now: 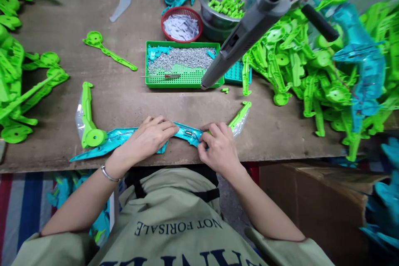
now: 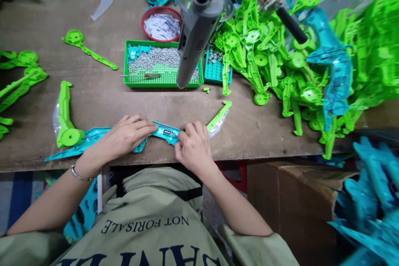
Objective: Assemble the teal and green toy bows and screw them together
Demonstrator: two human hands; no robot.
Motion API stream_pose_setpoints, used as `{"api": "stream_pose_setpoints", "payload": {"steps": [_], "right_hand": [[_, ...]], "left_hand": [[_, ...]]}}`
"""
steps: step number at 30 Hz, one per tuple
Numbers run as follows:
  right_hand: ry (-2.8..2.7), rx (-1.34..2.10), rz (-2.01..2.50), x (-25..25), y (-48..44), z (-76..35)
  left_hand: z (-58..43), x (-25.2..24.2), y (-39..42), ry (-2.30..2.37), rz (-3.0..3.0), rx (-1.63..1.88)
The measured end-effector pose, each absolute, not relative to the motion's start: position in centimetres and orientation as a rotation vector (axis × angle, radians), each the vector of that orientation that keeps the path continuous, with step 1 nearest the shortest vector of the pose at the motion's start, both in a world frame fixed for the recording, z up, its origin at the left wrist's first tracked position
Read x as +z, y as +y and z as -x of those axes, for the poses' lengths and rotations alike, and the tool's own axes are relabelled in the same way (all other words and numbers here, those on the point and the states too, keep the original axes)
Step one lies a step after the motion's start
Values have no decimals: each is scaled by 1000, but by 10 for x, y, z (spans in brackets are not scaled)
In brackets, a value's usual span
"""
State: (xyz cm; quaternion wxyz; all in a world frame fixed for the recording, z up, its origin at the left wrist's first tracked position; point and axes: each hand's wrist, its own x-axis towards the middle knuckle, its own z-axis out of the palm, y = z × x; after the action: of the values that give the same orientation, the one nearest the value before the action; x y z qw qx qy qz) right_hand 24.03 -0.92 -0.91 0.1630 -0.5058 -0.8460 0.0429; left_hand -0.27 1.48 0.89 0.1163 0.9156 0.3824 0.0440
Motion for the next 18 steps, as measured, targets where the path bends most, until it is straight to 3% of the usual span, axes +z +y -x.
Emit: {"api": "stream_pose_setpoints", "payload": {"steps": [18], "right_hand": [[-2422, 136, 1466, -7, -8, -238]], "left_hand": [[8, 6, 24, 1029, -2632, 168]]}}
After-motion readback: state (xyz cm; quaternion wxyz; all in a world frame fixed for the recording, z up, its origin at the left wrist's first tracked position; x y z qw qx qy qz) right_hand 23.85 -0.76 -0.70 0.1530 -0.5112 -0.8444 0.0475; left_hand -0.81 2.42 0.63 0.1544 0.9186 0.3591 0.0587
